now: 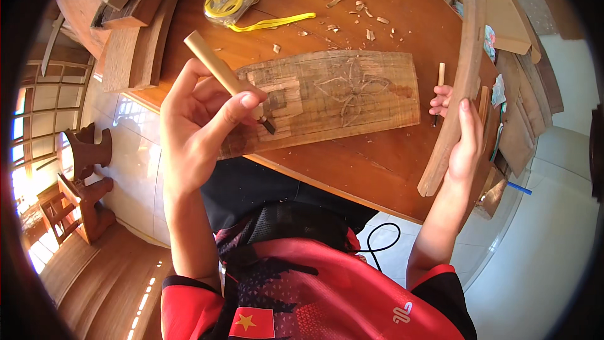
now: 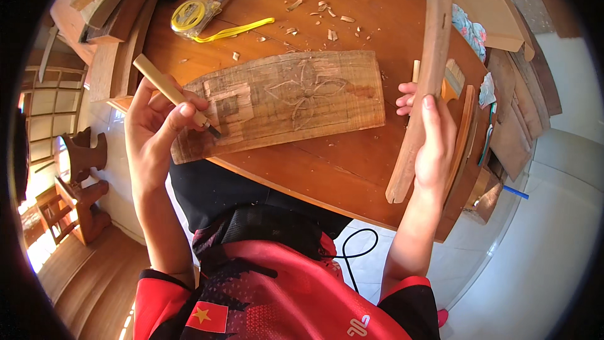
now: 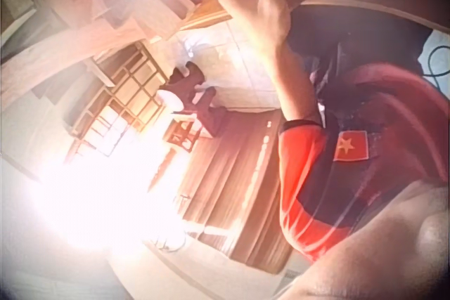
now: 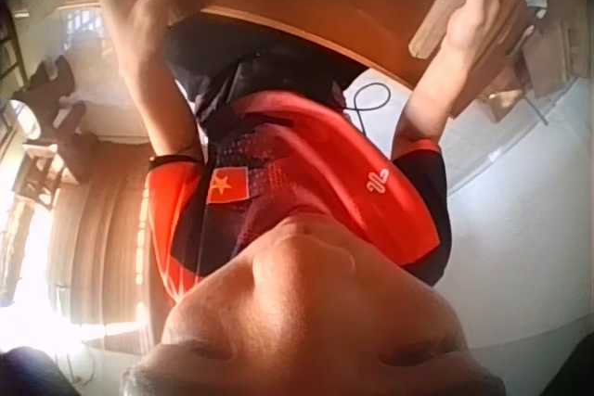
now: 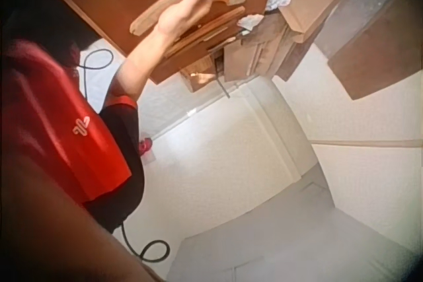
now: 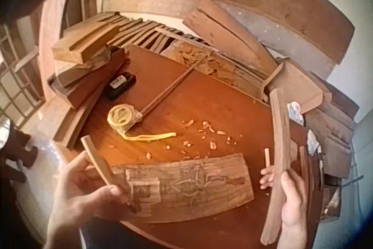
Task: The person carves a design into a rectangular wooden board using a chisel and a wooden mallet. They repeatedly strike the chisel to remove wood shavings and refine the pattern, occasionally adjusting the tool's position and clearing debris from the surface.
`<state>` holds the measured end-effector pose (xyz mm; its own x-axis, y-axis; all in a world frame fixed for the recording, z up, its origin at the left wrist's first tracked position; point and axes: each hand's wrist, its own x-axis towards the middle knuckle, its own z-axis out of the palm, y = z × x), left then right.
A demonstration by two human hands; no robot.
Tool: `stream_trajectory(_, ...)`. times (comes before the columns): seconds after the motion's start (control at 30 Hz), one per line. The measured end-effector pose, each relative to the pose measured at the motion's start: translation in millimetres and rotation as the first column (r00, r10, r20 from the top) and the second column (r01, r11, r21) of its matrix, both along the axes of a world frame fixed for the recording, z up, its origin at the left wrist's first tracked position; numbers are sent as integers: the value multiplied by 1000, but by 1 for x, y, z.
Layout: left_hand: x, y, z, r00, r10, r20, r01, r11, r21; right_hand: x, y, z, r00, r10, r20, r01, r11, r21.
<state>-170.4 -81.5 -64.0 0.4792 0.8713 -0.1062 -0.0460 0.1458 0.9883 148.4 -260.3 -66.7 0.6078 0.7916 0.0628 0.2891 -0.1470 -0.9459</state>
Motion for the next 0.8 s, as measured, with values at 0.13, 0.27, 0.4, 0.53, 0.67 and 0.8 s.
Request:
stream_trajectory(0.13, 7, 1, -4, 1000, -1, 8, 1, 1000, 22, 2, -5, -6, 998, -66, -13, 65, 996, -58)
stream_trajectory(0.27, 15, 3, -2, 999, 0, -37, -1, 1000, -16, -7, -7, -8, 997, -74, -4, 74, 993, -97)
stream_trajectory(0.4, 31, 4, -4, 998, 49, -33, -47, 996, 74, -8, -6, -18, 996, -74, -55, 67, 990, -120)
stream_trajectory(0.53, 40, 10, -1, 997, 6, -71, 1, 995, 96, -9, -3, -23, 990, -69, -126, 55, 993, -108)
stream_trajectory(0.67, 43, 8, 0, 999, -23, -48, 28, 993, 111, -13, 2, -19, 984, -88, -152, 73, 992, -101)
stream_trajectory(0.8, 34, 0, -8, 1000, -6, -22, 8, 997, 72, -13, 4, -22, 983, -108, -152, 100, 993, -58)
